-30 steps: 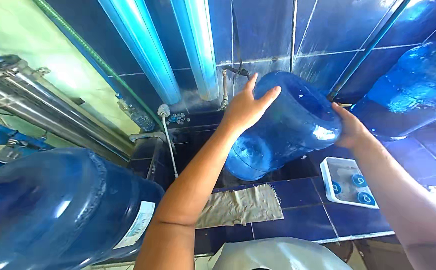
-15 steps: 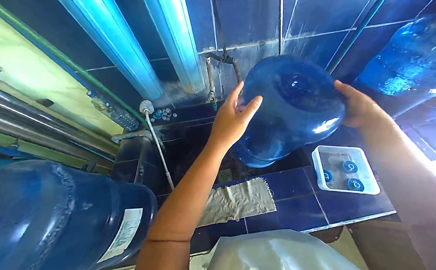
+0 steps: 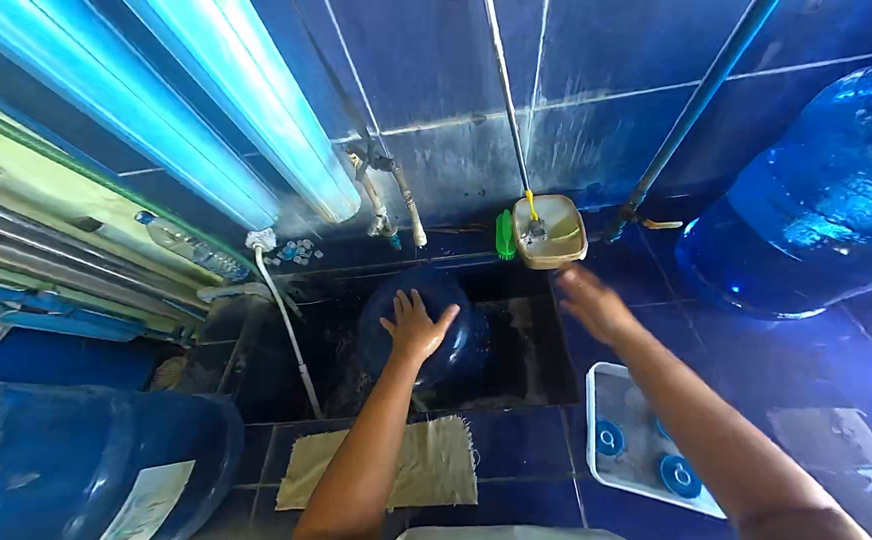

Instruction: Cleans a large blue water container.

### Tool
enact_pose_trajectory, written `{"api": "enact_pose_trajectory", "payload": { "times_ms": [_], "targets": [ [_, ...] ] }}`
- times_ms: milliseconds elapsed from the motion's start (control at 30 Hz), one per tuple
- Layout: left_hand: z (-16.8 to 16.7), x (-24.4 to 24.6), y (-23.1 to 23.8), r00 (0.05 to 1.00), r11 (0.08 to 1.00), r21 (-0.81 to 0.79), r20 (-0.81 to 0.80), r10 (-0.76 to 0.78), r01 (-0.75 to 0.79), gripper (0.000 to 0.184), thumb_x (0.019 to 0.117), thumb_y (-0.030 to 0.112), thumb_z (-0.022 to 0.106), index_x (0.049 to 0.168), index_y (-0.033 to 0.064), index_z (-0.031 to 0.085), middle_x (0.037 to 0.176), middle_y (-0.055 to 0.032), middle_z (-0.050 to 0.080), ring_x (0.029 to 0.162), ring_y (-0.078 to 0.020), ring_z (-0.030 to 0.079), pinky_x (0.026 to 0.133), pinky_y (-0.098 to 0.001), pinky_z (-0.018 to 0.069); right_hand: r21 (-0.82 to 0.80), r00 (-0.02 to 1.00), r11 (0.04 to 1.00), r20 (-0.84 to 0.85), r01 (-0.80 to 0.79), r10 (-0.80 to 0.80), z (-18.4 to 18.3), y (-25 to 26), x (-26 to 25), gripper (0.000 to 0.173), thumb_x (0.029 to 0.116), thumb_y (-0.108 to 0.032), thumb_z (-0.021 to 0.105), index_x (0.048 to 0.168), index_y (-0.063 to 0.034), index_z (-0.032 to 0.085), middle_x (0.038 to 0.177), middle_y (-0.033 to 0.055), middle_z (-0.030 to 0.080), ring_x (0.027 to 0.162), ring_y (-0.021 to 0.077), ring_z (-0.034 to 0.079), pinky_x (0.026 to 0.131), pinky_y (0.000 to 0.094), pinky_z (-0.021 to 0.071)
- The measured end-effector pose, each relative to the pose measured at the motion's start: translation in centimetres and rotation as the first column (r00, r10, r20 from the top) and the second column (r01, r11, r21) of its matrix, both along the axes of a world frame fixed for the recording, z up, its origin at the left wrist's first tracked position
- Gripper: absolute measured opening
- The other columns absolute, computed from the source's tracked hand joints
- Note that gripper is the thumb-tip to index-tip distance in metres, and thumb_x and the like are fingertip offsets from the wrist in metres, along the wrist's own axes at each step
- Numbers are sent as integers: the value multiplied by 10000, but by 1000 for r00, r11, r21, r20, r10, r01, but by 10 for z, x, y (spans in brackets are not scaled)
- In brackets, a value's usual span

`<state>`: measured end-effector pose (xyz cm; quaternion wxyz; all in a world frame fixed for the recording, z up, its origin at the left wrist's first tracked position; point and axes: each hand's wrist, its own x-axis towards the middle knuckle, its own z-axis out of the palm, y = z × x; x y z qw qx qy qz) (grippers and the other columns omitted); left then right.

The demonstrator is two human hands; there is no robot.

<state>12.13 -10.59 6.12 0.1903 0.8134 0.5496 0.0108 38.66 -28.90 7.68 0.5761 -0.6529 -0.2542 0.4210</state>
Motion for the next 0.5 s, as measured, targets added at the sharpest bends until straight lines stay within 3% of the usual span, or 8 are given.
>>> {"api": "enact_pose_trajectory", "payload": {
  "times_ms": [67, 133, 167, 233, 267, 333, 400, 500],
  "targets": [
    [-4, 10, 3, 994, 999, -31, -108, -16, 12, 1312, 797, 850, 578, 1625, -29, 66, 1693, -266, 46, 1575, -415, 67, 1182, -740, 26, 45, 963, 963, -64, 266, -263, -8, 5, 72, 622, 1082, -426, 453, 1592, -111, 287, 1622, 117, 370, 1465, 261, 407, 1154, 478, 404],
    [-7, 3, 7, 982, 986, -50, -97, -164, 160, 1256, 817, 697, 714, 1635, 2, 62, 1706, -220, 70, 1582, -367, 92, 1198, -721, 51, 29, 853, 870, -214, 492, -476, -27, 11, 143, 628, 1087, -482, 395, 1603, -146, 273, 1642, 117, 324, 1476, 289, 377, 1144, 512, 388],
    [-7, -8, 6, 954, 957, -68, -78, -288, 283, 1212, 834, 601, 761, 1643, 30, 61, 1715, -187, 73, 1588, -338, 89, 1209, -712, 49, 14, 797, 827, -279, 562, -536, -33, 13, 173, 625, 1090, -512, 347, 1589, -145, 271, 1608, 102, 367, 1422, 264, 440, 1106, 484, 431],
    [0, -38, 7, 848, 844, -126, -30, -529, 522, 1115, 847, 378, 828, 1658, 106, 113, 1729, -107, 86, 1594, -280, 96, 1220, -701, 52, 48, 700, 736, -359, 675, -618, -30, 22, 208, 566, 1097, -526, 269, 1492, -126, 336, 1315, 54, 553, 1109, 163, 606, 919, 366, 525],
    [3, -55, 10, 804, 793, -153, 15, -595, 590, 1063, 835, 292, 847, 1654, 141, 186, 1729, -78, 116, 1592, -267, 116, 1221, -698, 61, 99, 698, 713, -336, 694, -633, -24, 29, 212, 512, 1103, -496, 257, 1412, -109, 386, 1173, 34, 588, 992, 130, 623, 855, 333, 529],
    [5, -84, 19, 818, 798, -179, 98, -567, 575, 933, 852, 370, 823, 1617, 167, 330, 1718, -68, 177, 1582, -255, 168, 1242, -657, 91, 186, 775, 761, -4, 621, -632, -16, 40, 203, 515, 1114, -414, 308, 1385, -12, 484, 1185, 81, 642, 1031, 141, 649, 921, 328, 535],
    [4, -88, 28, 891, 879, -151, 113, -440, 453, 858, 946, 520, 661, 1618, 117, 313, 1714, -86, 181, 1581, -248, 172, 1256, -626, 83, 151, 756, 847, 391, 510, -525, -17, 48, 189, 520, 1109, -365, 362, 1376, 56, 509, 1260, 226, 636, 1138, 286, 644, 1029, 468, 503],
    [-9, -41, 27, 949, 951, -47, 85, -302, 307, 881, 1009, 645, 443, 1640, 76, 209, 1720, -115, 138, 1593, -272, 104, 1252, -631, 42, 89, 669, 838, 560, 538, -489, -13, 52, 178, 505, 1102, -377, 380, 1316, 39, 569, 1175, 239, 669, 1103, 337, 654, 1003, 524, 496]
  ]
}}
